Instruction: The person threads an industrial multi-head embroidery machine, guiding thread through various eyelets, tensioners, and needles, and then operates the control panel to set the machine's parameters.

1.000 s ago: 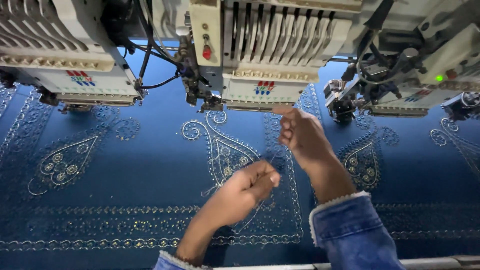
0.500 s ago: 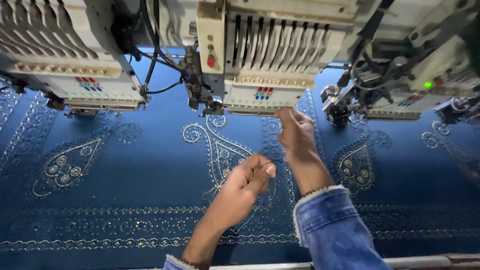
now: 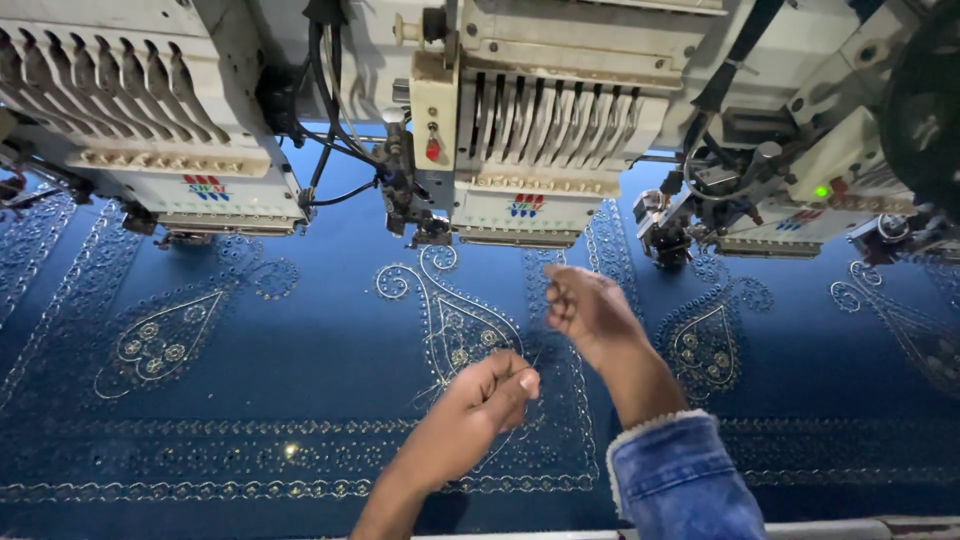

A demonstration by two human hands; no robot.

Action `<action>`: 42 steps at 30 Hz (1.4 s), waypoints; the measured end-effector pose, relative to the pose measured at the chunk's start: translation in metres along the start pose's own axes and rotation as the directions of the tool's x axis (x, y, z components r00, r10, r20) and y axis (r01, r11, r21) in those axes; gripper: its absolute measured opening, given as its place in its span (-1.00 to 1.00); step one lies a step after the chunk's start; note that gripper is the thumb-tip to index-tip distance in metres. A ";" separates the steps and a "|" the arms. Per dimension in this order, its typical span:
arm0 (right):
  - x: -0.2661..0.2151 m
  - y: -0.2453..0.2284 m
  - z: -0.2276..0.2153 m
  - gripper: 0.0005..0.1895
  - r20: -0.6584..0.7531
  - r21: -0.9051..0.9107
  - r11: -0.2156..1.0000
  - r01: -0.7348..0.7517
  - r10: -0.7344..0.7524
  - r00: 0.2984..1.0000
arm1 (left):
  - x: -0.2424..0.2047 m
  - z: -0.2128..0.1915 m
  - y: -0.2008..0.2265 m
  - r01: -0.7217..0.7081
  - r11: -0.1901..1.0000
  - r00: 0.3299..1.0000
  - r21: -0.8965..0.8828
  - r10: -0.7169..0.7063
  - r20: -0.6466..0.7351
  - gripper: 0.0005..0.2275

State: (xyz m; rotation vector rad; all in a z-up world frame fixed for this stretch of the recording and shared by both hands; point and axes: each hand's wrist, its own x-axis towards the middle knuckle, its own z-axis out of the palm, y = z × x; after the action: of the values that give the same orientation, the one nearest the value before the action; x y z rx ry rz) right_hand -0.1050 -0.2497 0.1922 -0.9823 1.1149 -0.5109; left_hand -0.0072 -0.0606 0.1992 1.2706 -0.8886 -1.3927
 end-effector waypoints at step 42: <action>0.025 -0.017 -0.021 -0.86 -0.078 0.423 0.904 -0.058 0.101 0.992 | 0.011 -0.001 -0.014 -0.206 0.975 0.923 -0.078 0.167 -0.347 -0.76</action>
State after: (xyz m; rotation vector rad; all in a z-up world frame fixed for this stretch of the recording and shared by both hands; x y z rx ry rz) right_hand -0.1121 -0.2857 0.1920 -0.5358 1.0686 -0.7053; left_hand -0.0083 -0.0677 0.1833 1.2549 -0.6638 -1.0194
